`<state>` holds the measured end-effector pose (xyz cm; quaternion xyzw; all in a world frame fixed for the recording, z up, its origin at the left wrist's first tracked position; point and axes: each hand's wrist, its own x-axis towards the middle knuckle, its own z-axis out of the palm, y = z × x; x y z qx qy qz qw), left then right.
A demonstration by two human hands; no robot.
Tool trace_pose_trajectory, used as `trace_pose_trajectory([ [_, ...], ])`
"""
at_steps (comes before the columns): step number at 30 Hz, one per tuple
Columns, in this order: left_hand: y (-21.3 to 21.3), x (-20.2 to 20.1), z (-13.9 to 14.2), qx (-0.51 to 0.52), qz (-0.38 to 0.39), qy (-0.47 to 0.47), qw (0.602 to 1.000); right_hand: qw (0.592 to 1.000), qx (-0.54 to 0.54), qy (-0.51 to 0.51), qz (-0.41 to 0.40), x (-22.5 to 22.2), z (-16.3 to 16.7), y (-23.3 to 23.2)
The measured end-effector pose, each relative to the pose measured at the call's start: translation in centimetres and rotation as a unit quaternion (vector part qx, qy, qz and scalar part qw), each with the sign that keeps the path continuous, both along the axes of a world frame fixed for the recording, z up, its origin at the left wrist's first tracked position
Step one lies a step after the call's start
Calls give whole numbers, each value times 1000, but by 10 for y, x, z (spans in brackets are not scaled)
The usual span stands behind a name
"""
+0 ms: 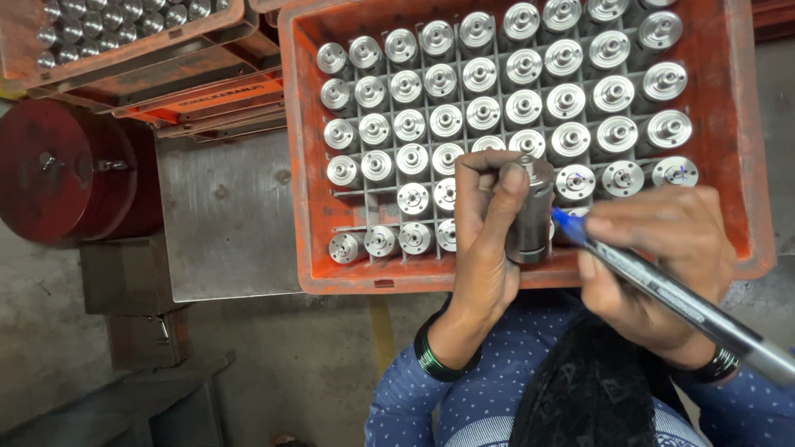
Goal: The person picks small cylindrical metal parts from an orange crate, marks each with a blue permanent marker, and places them back into the crate. The person repeats this process for multiple parts and later moves to a second crate to continue marking.
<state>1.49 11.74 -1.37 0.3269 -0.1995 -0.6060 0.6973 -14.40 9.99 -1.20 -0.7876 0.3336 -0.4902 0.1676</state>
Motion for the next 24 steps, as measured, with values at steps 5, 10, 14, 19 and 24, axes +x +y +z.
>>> trace_pose_trajectory([
  [5,0,1,1,10,-6,3,1000,999,-10,39,24,1,3,10],
  [10,0,4,-2,-15,-57,32,998,999,2,16,28,2,16,8],
  [14,-2,5,-1,-25,-60,67,996,998,-54,-10,30,13,19,7],
  [19,-4,4,-1,-16,-29,13,999,998,30,-3,58,3,6,4],
  [24,-7,2,-8,-30,-29,72,997,999,8,30,28,-5,-4,11],
])
